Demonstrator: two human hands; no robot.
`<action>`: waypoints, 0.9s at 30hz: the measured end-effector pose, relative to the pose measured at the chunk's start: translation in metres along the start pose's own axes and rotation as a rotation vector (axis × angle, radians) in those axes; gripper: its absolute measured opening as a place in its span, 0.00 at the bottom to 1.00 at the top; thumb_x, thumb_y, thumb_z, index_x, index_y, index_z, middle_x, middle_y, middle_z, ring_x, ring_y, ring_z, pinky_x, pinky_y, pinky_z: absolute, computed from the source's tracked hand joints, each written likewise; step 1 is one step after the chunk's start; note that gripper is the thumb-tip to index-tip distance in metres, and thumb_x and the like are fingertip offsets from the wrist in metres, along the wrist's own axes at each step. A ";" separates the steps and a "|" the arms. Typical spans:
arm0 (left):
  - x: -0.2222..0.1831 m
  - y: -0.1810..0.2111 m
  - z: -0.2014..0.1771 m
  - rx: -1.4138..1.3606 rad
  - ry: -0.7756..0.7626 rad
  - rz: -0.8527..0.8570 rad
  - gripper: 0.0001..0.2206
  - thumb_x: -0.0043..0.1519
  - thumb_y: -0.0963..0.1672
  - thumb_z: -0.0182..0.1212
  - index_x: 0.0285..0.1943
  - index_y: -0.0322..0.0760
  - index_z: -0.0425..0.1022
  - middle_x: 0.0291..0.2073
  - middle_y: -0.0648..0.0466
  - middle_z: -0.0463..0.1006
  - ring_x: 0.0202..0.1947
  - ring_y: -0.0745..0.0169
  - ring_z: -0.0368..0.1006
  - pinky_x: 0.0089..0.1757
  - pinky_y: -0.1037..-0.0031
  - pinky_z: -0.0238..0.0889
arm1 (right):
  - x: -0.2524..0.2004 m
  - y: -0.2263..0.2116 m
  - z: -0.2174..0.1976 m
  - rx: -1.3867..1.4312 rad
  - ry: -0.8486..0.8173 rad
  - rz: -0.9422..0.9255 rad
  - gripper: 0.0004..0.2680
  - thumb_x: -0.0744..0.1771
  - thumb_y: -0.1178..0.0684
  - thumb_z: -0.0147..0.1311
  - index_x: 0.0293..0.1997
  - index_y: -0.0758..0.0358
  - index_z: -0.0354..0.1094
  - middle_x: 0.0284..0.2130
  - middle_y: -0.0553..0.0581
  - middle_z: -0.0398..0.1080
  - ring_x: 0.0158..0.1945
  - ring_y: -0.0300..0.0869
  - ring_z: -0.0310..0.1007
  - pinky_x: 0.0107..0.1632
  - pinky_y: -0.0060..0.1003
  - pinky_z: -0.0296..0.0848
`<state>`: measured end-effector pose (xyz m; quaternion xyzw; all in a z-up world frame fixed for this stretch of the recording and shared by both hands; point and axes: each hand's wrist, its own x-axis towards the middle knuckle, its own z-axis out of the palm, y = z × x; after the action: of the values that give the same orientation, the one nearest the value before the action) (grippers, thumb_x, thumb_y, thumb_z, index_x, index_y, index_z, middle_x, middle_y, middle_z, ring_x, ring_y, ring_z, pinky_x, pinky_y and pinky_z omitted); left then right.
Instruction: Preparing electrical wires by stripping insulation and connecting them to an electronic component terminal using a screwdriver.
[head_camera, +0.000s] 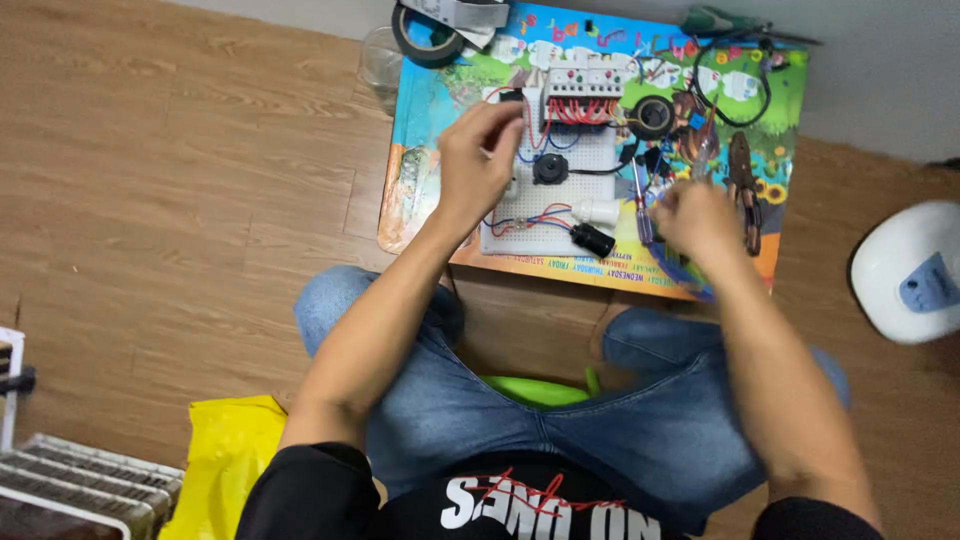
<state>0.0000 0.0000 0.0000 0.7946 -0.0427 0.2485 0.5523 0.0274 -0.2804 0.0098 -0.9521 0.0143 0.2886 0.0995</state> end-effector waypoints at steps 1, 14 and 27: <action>0.002 -0.002 0.002 0.005 0.007 -0.003 0.05 0.65 0.39 0.59 0.45 0.35 0.81 0.32 0.53 0.80 0.29 0.66 0.69 0.30 0.78 0.62 | 0.009 0.005 0.009 -0.004 -0.003 -0.008 0.07 0.70 0.51 0.58 0.45 0.64 0.75 0.36 0.61 0.78 0.39 0.52 0.78 0.44 0.49 0.78; 0.022 -0.015 -0.023 0.134 0.032 -0.100 0.07 0.65 0.43 0.58 0.42 0.38 0.80 0.30 0.57 0.79 0.24 0.67 0.69 0.31 0.71 0.64 | 0.049 0.026 0.049 -0.130 -0.010 0.020 0.16 0.66 0.40 0.60 0.30 0.66 0.76 0.30 0.69 0.77 0.37 0.63 0.77 0.38 0.54 0.70; 0.010 -0.050 -0.028 0.468 -0.322 -0.246 0.08 0.60 0.41 0.66 0.47 0.40 0.80 0.38 0.49 0.80 0.39 0.42 0.76 0.33 0.55 0.65 | 0.080 0.177 0.031 0.541 0.560 -0.310 0.13 0.81 0.54 0.71 0.51 0.59 0.64 0.39 0.51 0.64 0.40 0.35 0.60 0.43 0.32 0.59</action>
<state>0.0158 0.0462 -0.0313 0.9286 0.0252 0.0540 0.3664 0.0623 -0.4448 -0.0919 -0.9243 -0.0274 -0.0141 0.3804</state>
